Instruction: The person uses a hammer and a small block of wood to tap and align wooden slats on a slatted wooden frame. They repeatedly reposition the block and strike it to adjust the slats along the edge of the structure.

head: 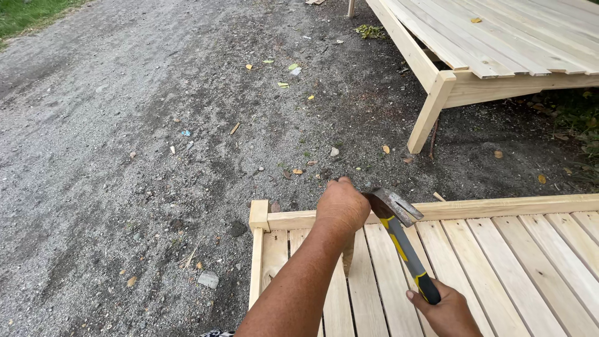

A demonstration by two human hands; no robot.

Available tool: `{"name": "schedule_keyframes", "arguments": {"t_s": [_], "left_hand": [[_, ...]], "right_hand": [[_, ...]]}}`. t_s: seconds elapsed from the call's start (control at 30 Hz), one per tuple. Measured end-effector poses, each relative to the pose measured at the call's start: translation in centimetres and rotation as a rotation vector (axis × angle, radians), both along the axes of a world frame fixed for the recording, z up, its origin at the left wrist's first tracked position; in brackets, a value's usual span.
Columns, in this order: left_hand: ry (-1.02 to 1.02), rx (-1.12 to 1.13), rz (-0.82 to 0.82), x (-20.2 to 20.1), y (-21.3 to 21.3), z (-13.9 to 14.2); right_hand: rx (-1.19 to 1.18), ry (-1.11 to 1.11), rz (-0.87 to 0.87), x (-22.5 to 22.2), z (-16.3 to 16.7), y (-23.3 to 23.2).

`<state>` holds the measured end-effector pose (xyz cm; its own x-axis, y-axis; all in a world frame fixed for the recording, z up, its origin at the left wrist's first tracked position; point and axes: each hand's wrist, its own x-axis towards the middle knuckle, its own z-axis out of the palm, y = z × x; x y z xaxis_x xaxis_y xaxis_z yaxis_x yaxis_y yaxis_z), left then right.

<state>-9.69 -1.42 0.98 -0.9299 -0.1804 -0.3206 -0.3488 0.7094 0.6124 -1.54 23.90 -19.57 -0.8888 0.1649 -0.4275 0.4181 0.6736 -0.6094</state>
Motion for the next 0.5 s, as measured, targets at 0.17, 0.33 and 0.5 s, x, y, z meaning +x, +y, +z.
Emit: {"name": "schedule_keyframes", "arguments": {"t_s": [0.17, 0.33, 0.5], "left_hand": [[-0.059, -0.003, -0.003, -0.4, -0.1, -0.8], [0.033, -0.297, -0.279, 0.0, -0.4, -0.6], [-0.053, -0.016, -0.008, 0.1, -0.2, 0.0]], "right_hand": [[0.222, -0.265, 0.211, -1.5, -1.1, -1.0], [0.052, -0.342, 0.085, -1.7, -0.1, -2.0], [-0.018, -0.145, -0.002, -1.1, 1.7, -1.0]]}}
